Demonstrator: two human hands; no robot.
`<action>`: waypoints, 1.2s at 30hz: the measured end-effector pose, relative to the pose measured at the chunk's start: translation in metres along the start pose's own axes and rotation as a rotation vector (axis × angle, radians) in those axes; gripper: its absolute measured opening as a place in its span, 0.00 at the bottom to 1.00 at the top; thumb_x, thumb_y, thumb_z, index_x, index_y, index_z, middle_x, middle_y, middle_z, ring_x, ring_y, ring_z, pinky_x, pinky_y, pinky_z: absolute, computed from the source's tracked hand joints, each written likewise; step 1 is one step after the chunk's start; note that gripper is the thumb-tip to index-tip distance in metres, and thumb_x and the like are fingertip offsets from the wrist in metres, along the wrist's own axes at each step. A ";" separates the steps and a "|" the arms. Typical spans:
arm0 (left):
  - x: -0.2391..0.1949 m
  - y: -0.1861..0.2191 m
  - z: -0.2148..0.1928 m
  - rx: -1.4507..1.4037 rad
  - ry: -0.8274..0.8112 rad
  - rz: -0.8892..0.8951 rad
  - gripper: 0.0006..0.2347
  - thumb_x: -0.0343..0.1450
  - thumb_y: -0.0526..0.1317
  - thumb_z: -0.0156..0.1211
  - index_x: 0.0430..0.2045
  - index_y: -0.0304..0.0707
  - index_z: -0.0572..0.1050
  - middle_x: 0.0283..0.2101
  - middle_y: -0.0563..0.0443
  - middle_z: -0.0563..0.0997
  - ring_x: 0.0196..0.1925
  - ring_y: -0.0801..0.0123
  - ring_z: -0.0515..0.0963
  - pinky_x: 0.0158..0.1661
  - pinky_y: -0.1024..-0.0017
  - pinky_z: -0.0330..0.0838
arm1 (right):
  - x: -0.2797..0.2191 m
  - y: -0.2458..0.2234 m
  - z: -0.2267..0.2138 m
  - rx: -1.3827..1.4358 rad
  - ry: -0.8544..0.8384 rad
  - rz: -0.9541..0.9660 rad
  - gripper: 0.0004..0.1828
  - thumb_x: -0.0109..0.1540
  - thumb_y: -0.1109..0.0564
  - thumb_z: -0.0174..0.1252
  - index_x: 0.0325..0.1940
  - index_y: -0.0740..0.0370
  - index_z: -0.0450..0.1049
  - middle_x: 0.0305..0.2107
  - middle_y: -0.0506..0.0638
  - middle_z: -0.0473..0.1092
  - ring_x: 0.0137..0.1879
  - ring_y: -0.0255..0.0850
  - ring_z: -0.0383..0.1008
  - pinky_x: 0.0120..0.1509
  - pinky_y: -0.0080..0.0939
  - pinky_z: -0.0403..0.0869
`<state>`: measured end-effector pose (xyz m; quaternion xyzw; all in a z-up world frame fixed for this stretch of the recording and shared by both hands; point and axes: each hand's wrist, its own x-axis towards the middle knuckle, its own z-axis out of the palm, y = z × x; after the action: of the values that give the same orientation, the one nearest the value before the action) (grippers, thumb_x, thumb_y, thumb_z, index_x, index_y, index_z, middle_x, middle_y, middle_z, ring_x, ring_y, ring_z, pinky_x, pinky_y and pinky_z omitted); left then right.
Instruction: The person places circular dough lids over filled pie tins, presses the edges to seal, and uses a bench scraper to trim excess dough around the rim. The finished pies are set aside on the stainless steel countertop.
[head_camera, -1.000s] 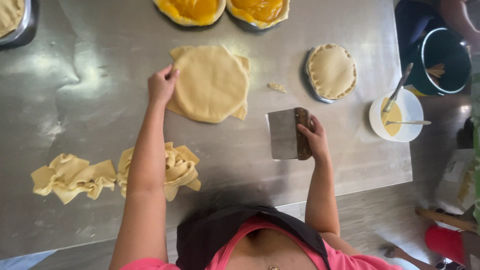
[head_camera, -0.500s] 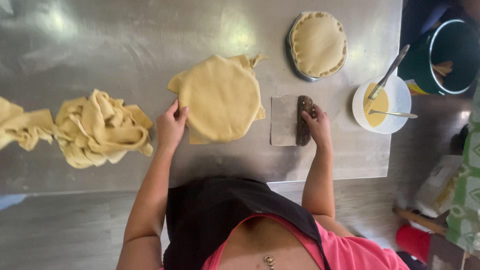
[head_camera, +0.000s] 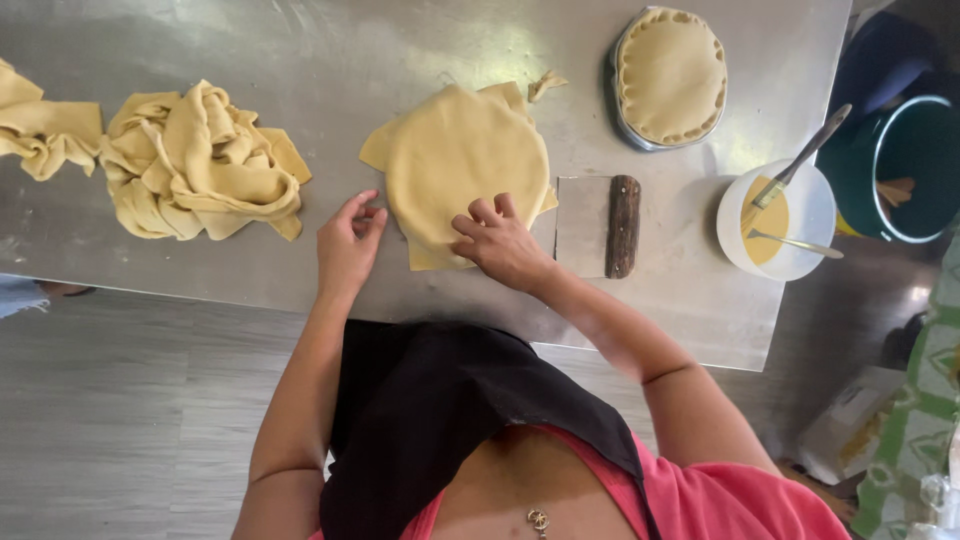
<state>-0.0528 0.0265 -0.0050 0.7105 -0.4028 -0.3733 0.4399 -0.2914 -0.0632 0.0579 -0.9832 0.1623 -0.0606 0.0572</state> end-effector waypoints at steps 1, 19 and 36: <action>0.000 -0.001 -0.003 0.002 0.011 0.008 0.15 0.72 0.39 0.64 0.52 0.36 0.78 0.37 0.50 0.85 0.32 0.71 0.82 0.37 0.72 0.75 | 0.005 0.002 -0.002 -0.023 -0.017 -0.021 0.09 0.57 0.53 0.61 0.39 0.48 0.83 0.42 0.41 0.65 0.55 0.44 0.61 0.59 0.50 0.60; 0.033 -0.001 -0.058 -0.106 -0.233 -0.003 0.13 0.73 0.38 0.60 0.51 0.38 0.77 0.38 0.52 0.82 0.31 0.74 0.84 0.33 0.76 0.74 | 0.068 -0.022 0.024 -0.120 -0.202 0.268 0.04 0.52 0.52 0.63 0.28 0.50 0.81 0.30 0.40 0.69 0.51 0.44 0.63 0.53 0.52 0.60; 0.052 -0.062 -0.019 -0.162 -0.842 -0.231 0.23 0.74 0.43 0.56 0.64 0.38 0.65 0.44 0.47 0.84 0.34 0.67 0.86 0.33 0.74 0.71 | 0.118 0.006 0.071 0.137 0.146 0.627 0.01 0.51 0.56 0.63 0.26 0.51 0.79 0.27 0.39 0.73 0.45 0.42 0.67 0.51 0.49 0.61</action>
<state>-0.0006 0.0039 -0.0653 0.5000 -0.4342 -0.7074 0.2471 -0.1729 -0.1003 -0.0015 -0.8723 0.4562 -0.1213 0.1272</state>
